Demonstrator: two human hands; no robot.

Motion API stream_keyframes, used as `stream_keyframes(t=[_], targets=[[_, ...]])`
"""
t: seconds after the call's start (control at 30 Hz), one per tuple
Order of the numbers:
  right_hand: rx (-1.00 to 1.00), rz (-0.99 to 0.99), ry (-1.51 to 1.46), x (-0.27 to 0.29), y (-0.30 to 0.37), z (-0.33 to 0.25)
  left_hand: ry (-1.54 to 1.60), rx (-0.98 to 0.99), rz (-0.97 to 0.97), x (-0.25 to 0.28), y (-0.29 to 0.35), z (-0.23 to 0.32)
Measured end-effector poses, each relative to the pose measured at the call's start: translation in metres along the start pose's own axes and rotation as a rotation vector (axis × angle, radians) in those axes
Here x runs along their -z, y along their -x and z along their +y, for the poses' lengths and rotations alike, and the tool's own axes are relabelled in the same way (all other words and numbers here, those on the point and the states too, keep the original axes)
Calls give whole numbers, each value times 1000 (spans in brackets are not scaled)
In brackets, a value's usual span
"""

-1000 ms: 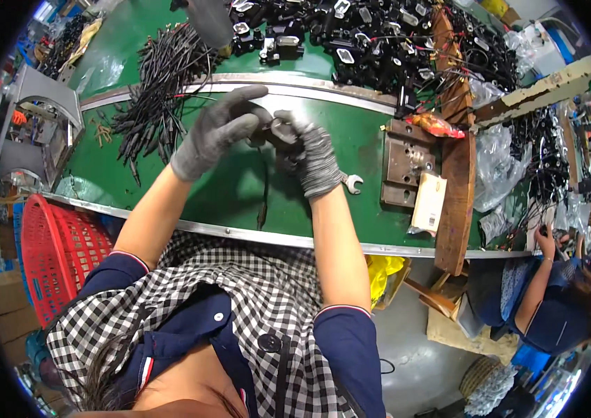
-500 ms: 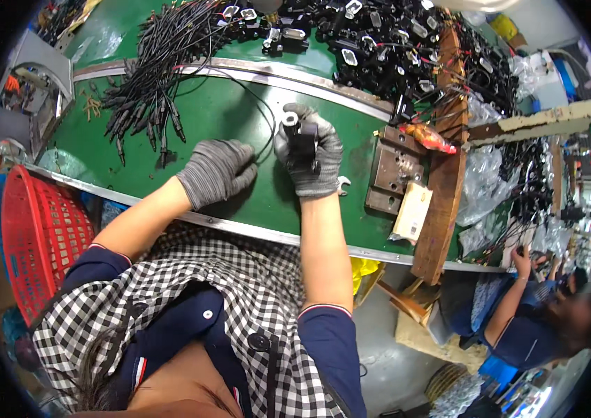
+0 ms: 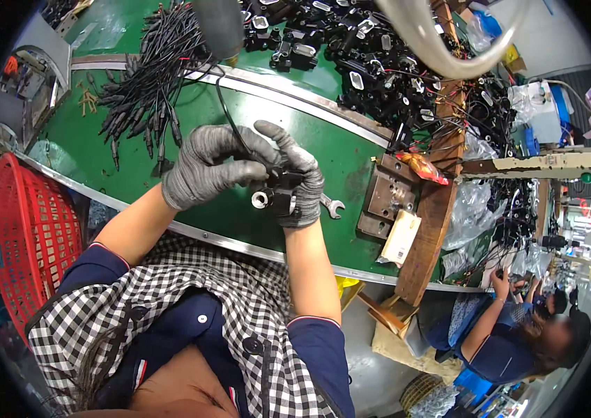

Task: Assembling and inspecting small electronic components and wiring at a manual workstation on a production floor.

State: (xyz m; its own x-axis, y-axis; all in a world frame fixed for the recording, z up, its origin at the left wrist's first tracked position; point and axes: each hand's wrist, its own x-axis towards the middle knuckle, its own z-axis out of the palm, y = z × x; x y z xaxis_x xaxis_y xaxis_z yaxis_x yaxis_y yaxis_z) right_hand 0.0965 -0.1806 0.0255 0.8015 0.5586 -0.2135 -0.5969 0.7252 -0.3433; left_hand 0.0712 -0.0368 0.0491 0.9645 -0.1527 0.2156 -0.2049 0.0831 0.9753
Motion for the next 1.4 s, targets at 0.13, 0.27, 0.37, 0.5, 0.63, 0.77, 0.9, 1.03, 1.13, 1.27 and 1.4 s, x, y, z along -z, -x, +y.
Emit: stream_keyframes(t=[0.13, 0.27, 0.37, 0.5, 0.63, 0.77, 0.9, 1.03, 1.13, 1.27, 1.4], targets=[[-68, -92, -35, 22, -2, -8, -260, -192, -21, -1, -3, 0], [-137, -179, 15, 26, -4, -5, -364, -286, -103, 7, -2, -5], [-178, -110, 35, 30, -9, -1, -434, -367, -144, 13, -5, -13], [-250, -122, -125, 60, -13, 1, -473, -359, -183, 16, -8, -36], [-111, -58, -218, 49, -21, 7, -367, -86, -177, 19, -7, -51], [583, 442, 298, 17, -9, 16, -269, 10, -108, 2, 0, -60], [1107, 311, 1002, 1, 3, 25, -129, 82, 16, -2, -2, -73], [1216, 230, 1840, -5, 1, 28, 93, 172, 146, 9, 2, -75], [1028, 222, 1888, 1, -3, 15, 229, 282, 259, 16, 3, -69], [379, 258, 1135, 23, -11, -8, 288, 423, 17, 12, 6, -44], [587, 264, 1260, 50, -25, 5, 200, 410, -24, 18, 2, -45]])
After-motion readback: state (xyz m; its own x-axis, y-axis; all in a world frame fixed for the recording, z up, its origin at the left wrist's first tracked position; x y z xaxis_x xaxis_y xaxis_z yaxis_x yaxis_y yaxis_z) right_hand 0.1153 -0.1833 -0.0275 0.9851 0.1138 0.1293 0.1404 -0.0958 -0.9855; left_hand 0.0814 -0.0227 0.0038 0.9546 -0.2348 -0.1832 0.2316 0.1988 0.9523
